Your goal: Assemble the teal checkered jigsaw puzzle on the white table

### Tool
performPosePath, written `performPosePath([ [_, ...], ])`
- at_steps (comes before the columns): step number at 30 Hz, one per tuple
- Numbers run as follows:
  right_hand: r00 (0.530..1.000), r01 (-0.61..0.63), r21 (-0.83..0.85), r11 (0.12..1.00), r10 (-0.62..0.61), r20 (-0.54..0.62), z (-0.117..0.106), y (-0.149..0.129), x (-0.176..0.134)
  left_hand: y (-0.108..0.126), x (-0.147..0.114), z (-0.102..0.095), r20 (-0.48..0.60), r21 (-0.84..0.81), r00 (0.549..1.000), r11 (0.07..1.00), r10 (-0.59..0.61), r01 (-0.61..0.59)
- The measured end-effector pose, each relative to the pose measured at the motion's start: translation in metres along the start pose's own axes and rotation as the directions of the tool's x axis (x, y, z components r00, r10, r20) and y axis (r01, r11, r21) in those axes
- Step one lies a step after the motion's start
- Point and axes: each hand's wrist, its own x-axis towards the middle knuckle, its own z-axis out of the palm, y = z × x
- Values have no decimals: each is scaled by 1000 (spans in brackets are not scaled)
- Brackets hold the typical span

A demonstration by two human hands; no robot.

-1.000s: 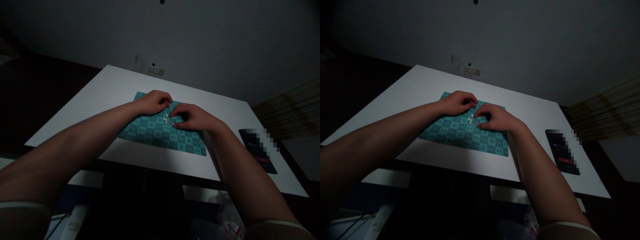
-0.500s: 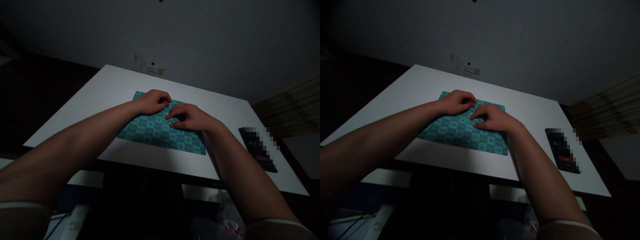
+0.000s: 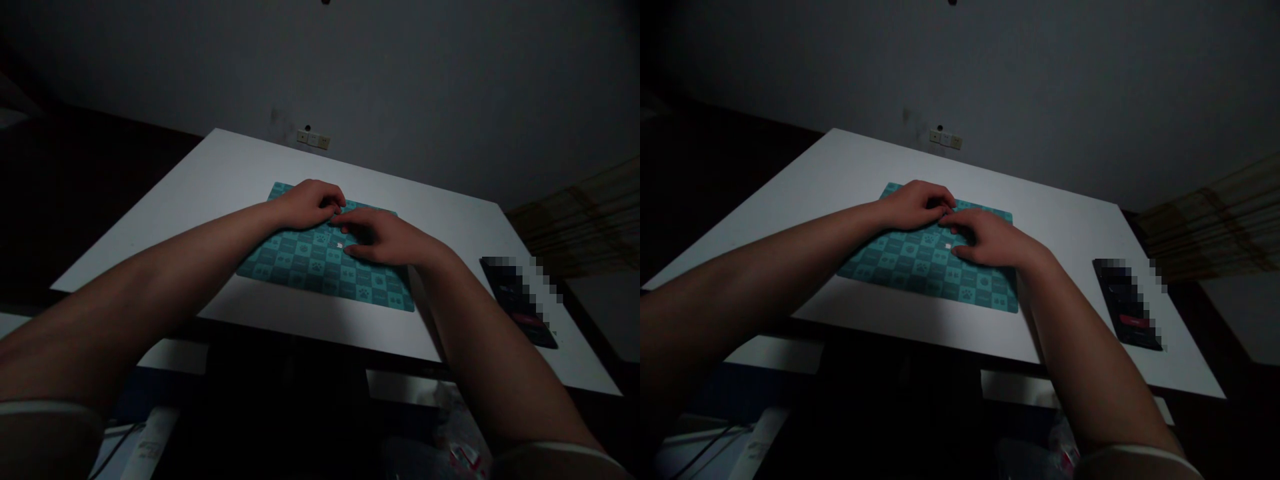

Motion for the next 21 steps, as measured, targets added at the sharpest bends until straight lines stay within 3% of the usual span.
performPosePath([
  [9, 999, 40, -41, 998, -39, 28, 12, -7, 8, -7, 2, 3, -1, -42, 999, 998, 42, -43],
  [21, 998, 11, 122, 992, -19, 65, 9, -18, 4, -6, 0, 2, 1, -39, 1000, 999, 1, -1],
])
